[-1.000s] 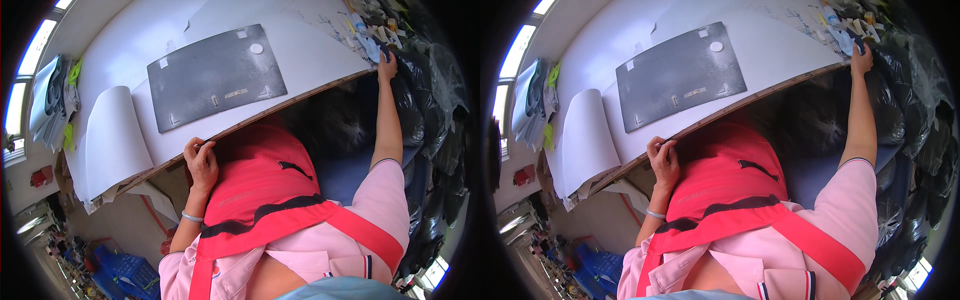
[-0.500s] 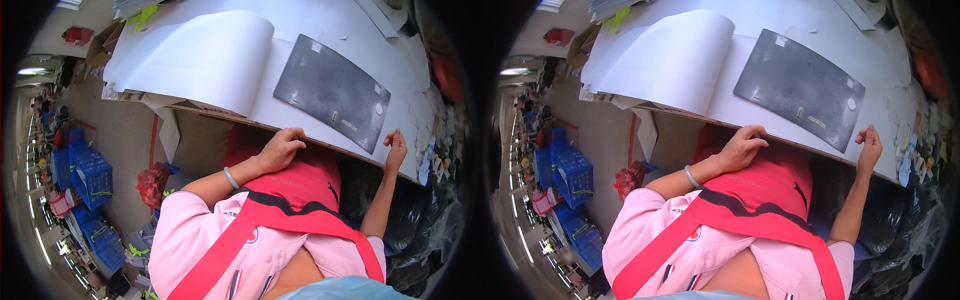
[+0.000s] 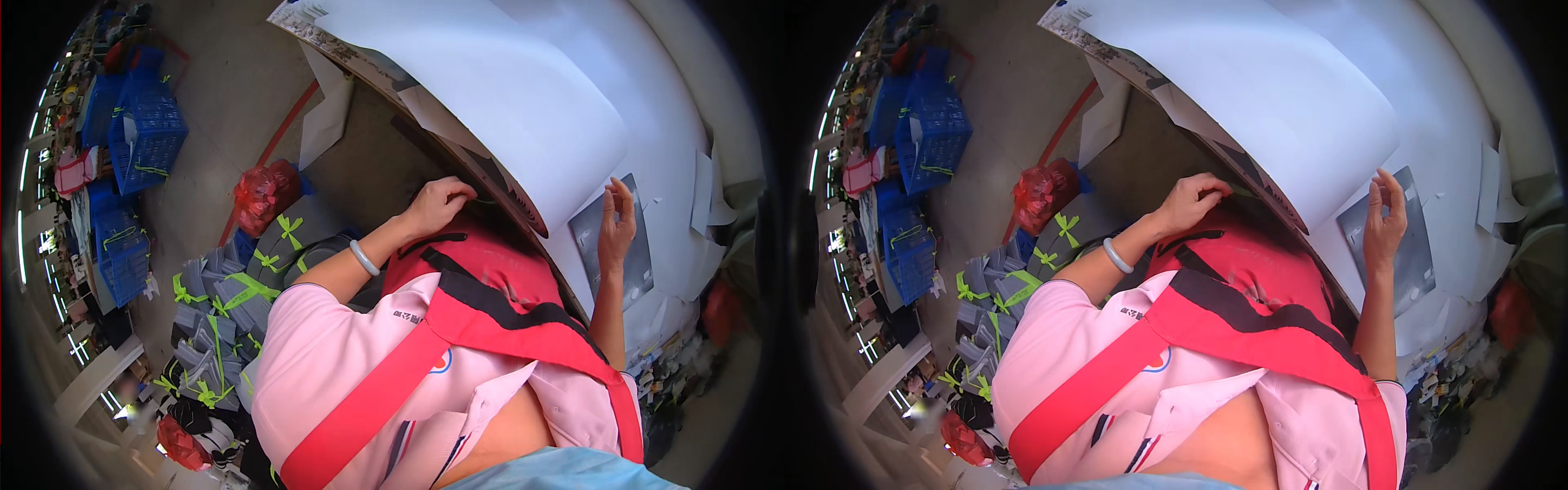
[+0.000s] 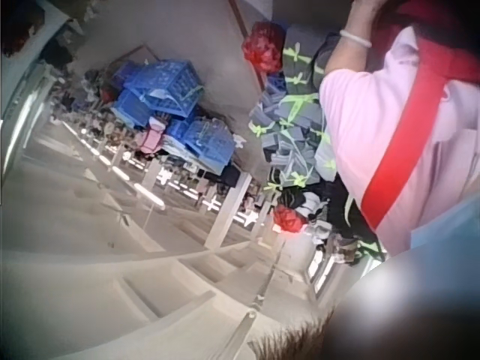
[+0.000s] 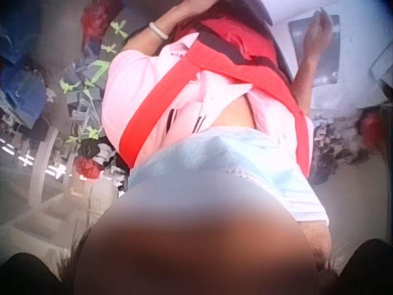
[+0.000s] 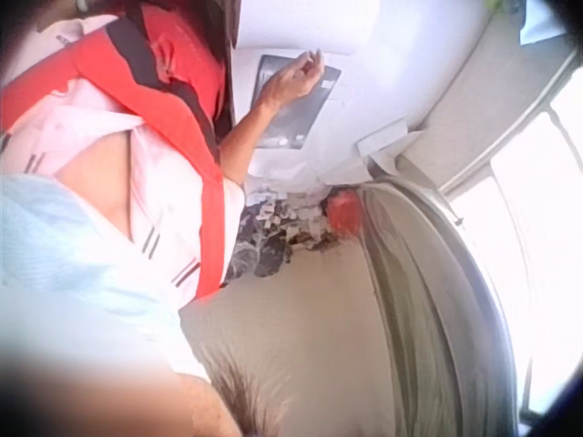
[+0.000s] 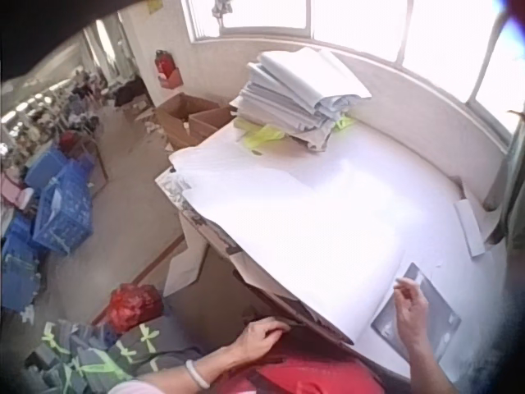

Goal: Manually assembling and preparing paper components for a folder or binder.

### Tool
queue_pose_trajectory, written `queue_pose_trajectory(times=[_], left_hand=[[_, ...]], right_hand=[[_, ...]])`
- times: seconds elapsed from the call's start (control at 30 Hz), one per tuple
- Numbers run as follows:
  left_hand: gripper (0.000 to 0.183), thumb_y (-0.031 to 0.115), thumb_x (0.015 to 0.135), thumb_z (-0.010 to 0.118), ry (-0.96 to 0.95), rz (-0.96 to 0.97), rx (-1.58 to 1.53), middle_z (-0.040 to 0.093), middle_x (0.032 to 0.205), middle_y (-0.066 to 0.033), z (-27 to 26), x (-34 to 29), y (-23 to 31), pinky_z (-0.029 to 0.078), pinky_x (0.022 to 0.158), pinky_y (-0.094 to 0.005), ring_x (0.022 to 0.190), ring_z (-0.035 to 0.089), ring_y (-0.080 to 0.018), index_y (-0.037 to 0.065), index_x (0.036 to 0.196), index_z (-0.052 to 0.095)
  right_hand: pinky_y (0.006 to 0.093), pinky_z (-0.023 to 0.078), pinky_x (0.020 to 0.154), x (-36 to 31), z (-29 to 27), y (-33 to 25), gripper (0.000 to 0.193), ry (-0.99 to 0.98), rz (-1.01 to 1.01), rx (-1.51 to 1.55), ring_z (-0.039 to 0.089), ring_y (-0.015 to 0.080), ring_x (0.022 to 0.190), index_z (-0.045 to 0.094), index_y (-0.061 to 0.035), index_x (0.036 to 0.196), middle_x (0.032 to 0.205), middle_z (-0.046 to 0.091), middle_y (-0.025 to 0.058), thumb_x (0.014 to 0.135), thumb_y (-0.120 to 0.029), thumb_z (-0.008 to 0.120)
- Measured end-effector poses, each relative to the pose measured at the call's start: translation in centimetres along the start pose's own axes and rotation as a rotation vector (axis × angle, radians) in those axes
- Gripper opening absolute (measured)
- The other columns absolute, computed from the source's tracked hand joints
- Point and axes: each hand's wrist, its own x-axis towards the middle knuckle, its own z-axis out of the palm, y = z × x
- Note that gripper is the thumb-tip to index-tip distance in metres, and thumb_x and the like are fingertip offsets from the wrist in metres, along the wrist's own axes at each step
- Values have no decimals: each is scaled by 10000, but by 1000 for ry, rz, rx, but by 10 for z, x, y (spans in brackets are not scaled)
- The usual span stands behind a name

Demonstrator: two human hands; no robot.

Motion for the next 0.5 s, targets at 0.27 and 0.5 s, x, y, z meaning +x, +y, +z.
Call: queue_pose_trajectory(times=[0.27,0.5], left_hand=[[258,170,997,596,-33,-263,-267,670,963,-44,-105,0,-29,535,748,-255,818,638,-105,15,1195,653],[220,175,975,619,55,-161,-328,666,771,-20,-145,62,2,516,643,-240,689,618,-82,-7,1063,705]], right_hand=[[336,501,892,66,69,-76,293,-95,-75,-214,605,204,1006,631,-128,1261,1177,628,76,968,-137,623],[403,435,1043,81,84,-94,326,-124,-81,-272,523,300,1235,629,-132,1258,1298,572,120,938,-180,663]])
